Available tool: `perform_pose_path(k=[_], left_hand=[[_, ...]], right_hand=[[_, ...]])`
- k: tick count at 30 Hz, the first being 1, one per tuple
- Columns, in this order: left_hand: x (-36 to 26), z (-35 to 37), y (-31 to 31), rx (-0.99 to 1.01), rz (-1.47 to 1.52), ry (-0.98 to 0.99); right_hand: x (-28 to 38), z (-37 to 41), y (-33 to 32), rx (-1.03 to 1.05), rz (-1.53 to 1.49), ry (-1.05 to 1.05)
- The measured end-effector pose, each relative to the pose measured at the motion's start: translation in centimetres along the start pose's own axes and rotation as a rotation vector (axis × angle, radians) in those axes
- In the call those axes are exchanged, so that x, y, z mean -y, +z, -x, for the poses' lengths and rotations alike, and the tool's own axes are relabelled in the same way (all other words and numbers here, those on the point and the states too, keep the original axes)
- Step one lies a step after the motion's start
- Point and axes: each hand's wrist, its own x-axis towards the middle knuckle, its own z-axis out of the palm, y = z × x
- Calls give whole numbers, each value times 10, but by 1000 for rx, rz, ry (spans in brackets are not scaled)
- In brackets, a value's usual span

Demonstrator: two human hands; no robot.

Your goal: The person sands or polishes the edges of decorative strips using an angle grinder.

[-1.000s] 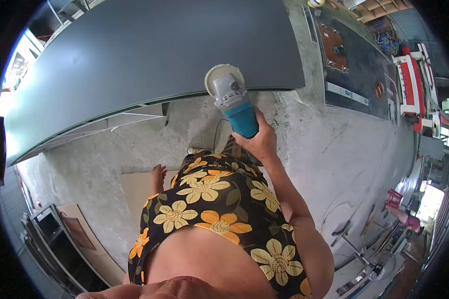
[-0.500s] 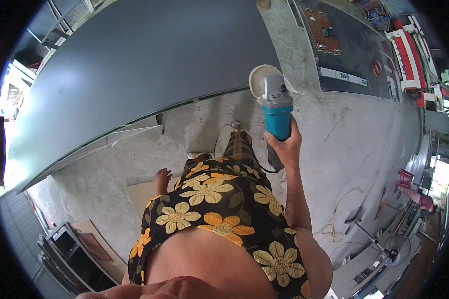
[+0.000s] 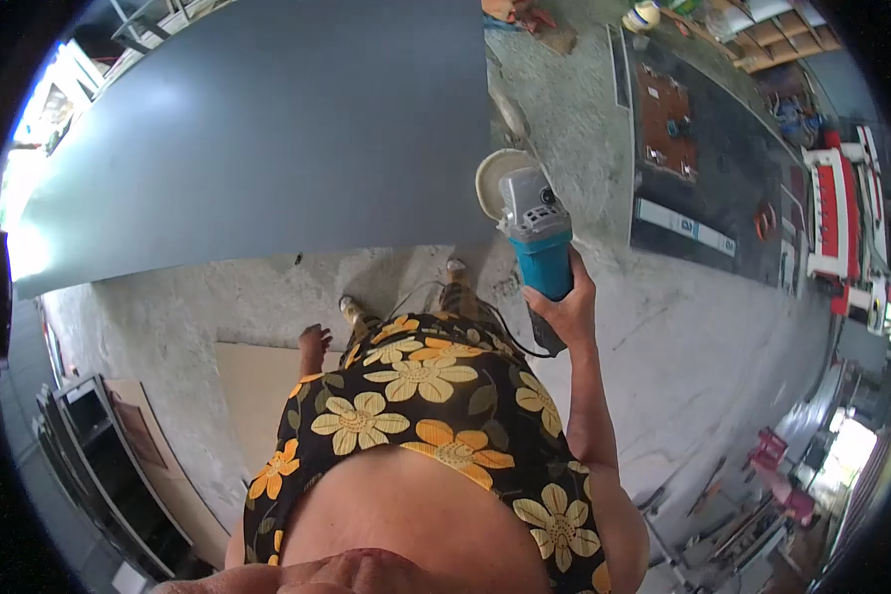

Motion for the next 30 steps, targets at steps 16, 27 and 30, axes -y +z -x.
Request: perform_pose_path(k=[16,27,30], left_hand=[[87,127,84,-176,147,82],[76,174,111,-266,281,8],[37,188,125,-241,249,126]], right_hand=[[-39,-188,-14,204,-52,-262],[-37,-234,-13,147,-44,-368],[-35,-237,-14,151,-62,-375]])
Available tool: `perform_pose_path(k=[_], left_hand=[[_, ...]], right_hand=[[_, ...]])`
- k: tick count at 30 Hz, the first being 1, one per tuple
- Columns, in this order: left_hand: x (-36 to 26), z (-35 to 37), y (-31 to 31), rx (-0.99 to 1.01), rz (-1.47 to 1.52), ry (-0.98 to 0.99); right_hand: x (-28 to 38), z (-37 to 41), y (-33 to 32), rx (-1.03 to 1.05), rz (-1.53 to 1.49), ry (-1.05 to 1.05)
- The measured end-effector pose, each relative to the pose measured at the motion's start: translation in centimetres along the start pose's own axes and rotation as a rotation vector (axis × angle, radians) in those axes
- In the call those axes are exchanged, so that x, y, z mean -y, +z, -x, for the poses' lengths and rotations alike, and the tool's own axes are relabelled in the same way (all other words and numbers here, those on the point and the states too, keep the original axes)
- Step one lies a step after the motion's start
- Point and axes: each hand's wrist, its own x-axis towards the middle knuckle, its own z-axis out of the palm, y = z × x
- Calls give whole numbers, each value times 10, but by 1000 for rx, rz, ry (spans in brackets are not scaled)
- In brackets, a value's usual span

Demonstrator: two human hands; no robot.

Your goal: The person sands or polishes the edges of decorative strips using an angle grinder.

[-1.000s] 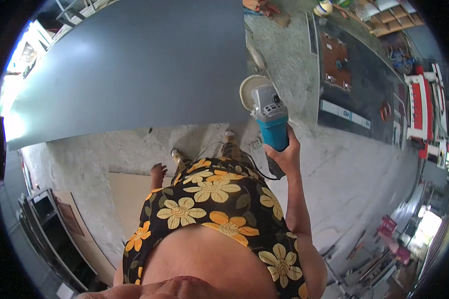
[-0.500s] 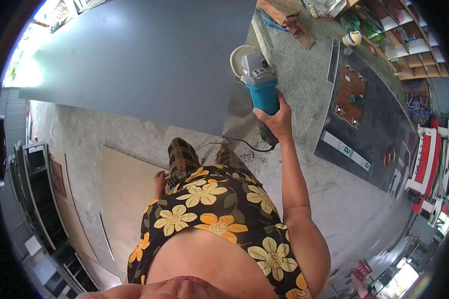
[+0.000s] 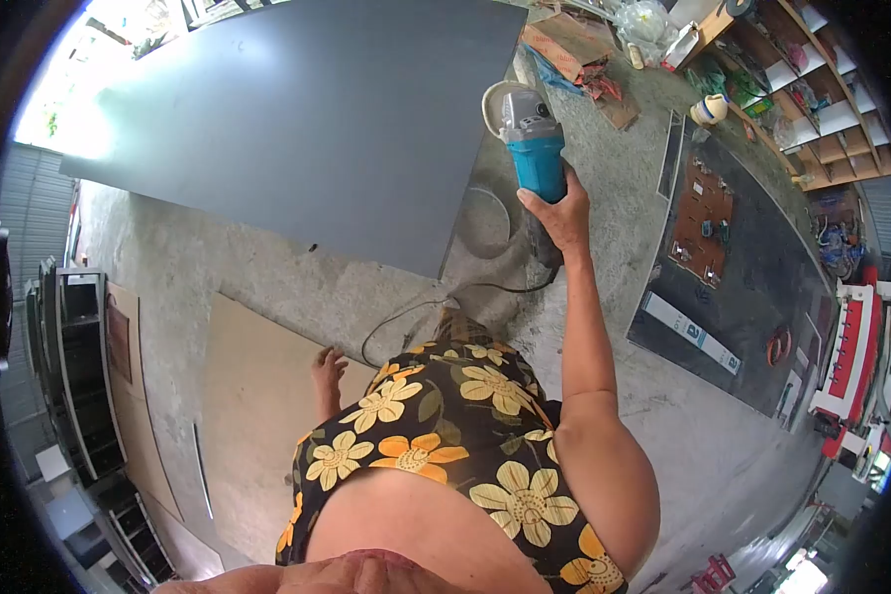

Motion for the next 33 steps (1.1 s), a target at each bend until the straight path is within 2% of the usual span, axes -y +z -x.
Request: perform_pose_path(k=[4,10,19,33], left_hand=[[-43,37,32,154,115,188],[-91,92,68,233,182,266],[-121,108,106,-16,430,245],[-149,131,153,-314,445,157]], right_hand=[[0,-7,-4,32,-11,-24],[4,-42,-15,105,-19,-53],[-34,-166,-24,160,-86,11],[-84,-302,-32,197,1,-53]])
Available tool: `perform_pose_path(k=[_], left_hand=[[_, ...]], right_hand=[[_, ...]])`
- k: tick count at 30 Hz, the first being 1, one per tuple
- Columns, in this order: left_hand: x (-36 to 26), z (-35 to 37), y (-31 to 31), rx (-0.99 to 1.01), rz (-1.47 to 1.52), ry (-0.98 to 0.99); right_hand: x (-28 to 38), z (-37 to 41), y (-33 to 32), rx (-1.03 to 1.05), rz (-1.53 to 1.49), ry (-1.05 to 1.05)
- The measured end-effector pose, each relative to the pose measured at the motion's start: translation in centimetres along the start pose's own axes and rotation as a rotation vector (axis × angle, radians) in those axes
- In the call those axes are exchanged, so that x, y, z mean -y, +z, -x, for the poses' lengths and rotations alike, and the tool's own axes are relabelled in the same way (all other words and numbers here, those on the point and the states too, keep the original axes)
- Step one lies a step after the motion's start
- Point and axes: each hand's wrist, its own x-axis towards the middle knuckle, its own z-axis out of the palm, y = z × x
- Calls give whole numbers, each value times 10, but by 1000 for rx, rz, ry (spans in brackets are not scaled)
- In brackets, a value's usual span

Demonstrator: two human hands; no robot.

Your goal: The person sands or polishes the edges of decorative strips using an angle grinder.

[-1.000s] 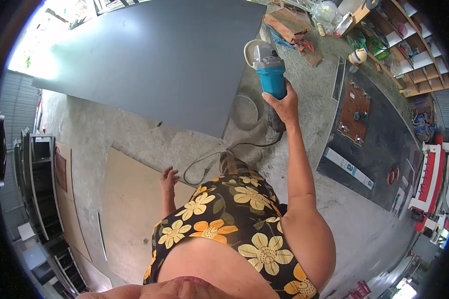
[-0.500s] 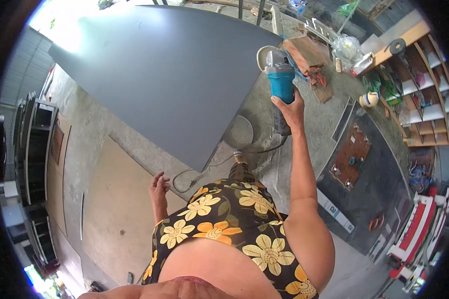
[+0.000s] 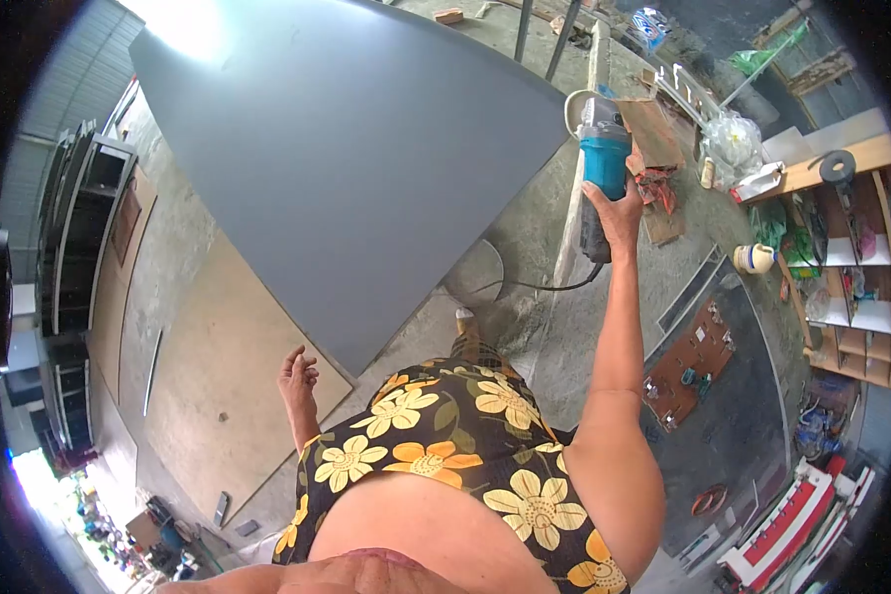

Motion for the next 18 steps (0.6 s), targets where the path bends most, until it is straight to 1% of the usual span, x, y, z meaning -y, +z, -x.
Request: perform_pose_path(k=[2,3,6,7,10,12,18], left_hand=[[1,2,-1,-21,-11,8],[2,3,-1,-34,-15,10],[6,3,-1,-70,-35,-5],[7,4,-1,-73,-45,-4],[13,6,2,-78,-18,-3],[14,8,3,-77,-43,-10],[37,0,-17,-36,-8,8]], right_hand=[[-8,-9,1,-5,5,-16],[-7,-10,0,12,-11,24],[3,-4,-2,7,171,-65],[11,0,-3,39,155,-76],[31,25,0,38,136,-71],[38,46,3,76,76,-86],[55,122,3,267,-9,-15]])
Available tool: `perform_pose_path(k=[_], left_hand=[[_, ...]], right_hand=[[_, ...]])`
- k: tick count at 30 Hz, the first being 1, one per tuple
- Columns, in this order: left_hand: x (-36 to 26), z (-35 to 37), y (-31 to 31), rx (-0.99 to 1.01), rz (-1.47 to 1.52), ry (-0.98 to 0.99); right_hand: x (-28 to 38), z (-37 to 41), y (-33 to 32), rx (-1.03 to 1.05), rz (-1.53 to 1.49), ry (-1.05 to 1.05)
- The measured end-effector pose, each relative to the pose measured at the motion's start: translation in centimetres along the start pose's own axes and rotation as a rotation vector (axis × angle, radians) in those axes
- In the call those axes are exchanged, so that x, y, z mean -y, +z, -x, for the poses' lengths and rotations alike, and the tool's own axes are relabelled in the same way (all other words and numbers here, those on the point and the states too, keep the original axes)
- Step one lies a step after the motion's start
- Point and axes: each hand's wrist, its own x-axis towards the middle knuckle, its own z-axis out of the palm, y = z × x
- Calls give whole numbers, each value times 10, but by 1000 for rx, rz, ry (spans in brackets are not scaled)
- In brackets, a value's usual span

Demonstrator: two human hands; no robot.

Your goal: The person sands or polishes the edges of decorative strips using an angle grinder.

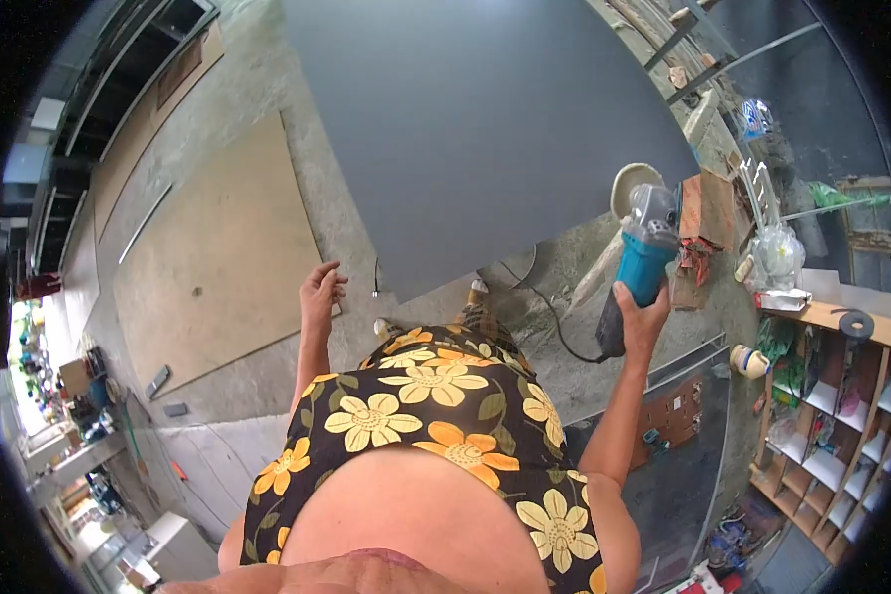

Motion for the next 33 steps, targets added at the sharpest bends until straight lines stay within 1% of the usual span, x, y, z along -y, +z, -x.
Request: perform_pose_path(k=[2,5,6,7,11,14,17,18,20,21,23,25,27,29,30,31,32,33], left_hand=[[4,0,-11,7,15,12],[17,0,-39,-7,4,28],[21,1,-50,-11,14,28],[27,2,-62,-16,24,28],[52,2,-110,-55,55,14],[60,7,-139,-110,73,-5],[71,11,-165,-104,73,-44],[69,13,-168,-66,68,-41],[59,21,-163,6,61,-37],[52,23,-159,89,57,-14],[32,31,-145,219,-5,36],[22,32,-127,419,10,94],[-28,48,-109,627,-29,39],[-33,50,-84,821,-31,100],[-36,52,-73,828,-98,174],[-39,56,-64,833,-166,249],[-43,56,-59,836,-236,324],[-48,53,-58,777,-200,355]], right_hand=[[11,27,9,66,-54,14],[32,67,27,164,-48,12],[39,81,35,198,-48,11],[52,97,44,191,-49,4],[76,145,78,325,-61,53],[92,178,108,347,-42,78],[97,201,140,356,-39,29],[98,206,150,350,-28,7],[106,213,170,327,-83,43],[110,215,181,317,-111,60],[115,213,201,299,-99,0],[123,208,220,274,-99,-33],[138,203,239,243,-109,-34],[156,196,262,211,-127,-58],[163,192,274,194,-139,-70],[167,188,286,224,-187,-8],[173,184,300,200,-212,-18],[179,182,313,176,-236,-27]])
